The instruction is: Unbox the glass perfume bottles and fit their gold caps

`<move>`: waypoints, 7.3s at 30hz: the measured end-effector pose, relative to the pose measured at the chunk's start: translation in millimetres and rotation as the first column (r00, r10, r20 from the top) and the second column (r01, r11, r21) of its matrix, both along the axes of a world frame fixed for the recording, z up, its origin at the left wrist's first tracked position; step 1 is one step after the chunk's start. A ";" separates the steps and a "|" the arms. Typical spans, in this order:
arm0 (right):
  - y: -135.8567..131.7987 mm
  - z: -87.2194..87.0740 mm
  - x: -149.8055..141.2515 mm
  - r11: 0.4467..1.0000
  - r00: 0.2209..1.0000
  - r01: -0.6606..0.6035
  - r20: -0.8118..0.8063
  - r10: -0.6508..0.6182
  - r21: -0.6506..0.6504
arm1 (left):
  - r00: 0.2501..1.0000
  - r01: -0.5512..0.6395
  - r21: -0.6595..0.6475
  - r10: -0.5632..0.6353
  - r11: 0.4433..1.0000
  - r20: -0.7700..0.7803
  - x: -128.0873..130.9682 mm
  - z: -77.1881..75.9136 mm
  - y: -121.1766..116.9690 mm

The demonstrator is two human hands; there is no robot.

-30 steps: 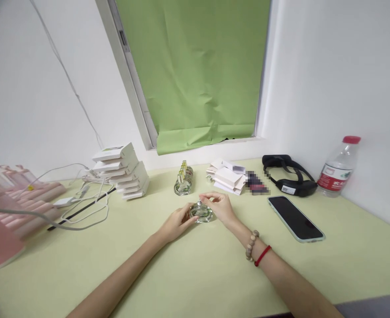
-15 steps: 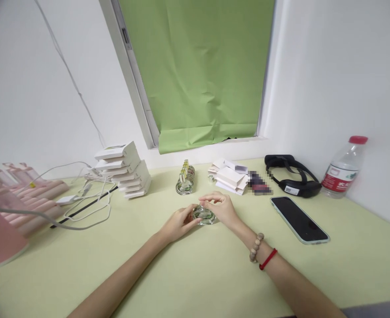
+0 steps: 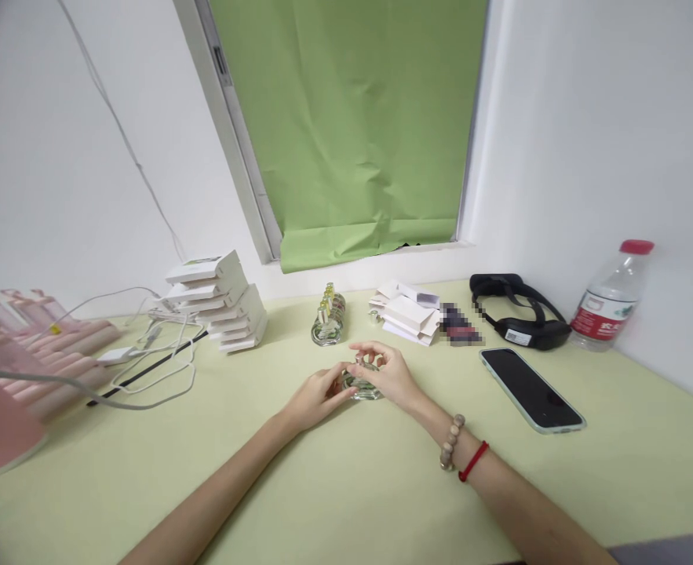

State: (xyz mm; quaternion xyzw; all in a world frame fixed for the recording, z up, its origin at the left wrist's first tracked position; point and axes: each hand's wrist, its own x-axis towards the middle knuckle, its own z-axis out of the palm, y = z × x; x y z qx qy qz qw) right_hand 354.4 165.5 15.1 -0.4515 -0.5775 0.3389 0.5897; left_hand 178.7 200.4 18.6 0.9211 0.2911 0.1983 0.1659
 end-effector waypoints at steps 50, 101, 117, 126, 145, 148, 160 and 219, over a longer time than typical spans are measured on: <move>22.0 -21.5 24.1 0.955 0.939 -0.082 -0.342 -0.021 -0.284 | 0.999 -0.024 0.122 0.029 0.992 -0.039 -4.3 -5.3 -3.4; 81.2 -39.4 0.9 0.933 0.784 0.353 0.522 -0.334 0.068 | 0.997 -0.076 0.115 0.076 0.990 0.009 -8.0 -2.9 -3.8; -4.1 -8.1 -10.3 0.886 0.932 0.245 0.155 -0.327 0.393 | 0.999 -0.030 0.109 0.027 0.994 0.033 -6.8 3.1 -4.2; -11.2 4.2 -26.2 0.900 0.972 0.229 -0.136 -0.191 0.370 | 0.999 0.001 0.087 -0.006 0.996 0.054 -4.0 2.2 -5.0; -6.2 0.1 -21.0 0.972 0.985 0.054 -0.172 -0.014 0.230 | 1.000 0.005 0.066 -0.006 0.998 0.011 -3.8 -0.8 -3.0; -3.9 2.2 -19.9 0.977 0.982 0.067 -0.188 -0.028 0.203 | 0.999 0.012 0.055 -0.013 0.998 0.036 -3.7 -1.2 -2.7; -2.6 -3.6 -21.8 0.971 0.993 0.106 -0.082 -0.090 0.215 | 1.000 -0.028 0.064 0.028 0.998 0.003 -4.1 -1.4 -1.2; 0.0 -27.1 -23.1 0.998 0.765 0.054 0.643 -0.019 -0.034 | 0.137 -0.981 -0.023 0.762 0.195 0.633 -106.7 145.5 107.3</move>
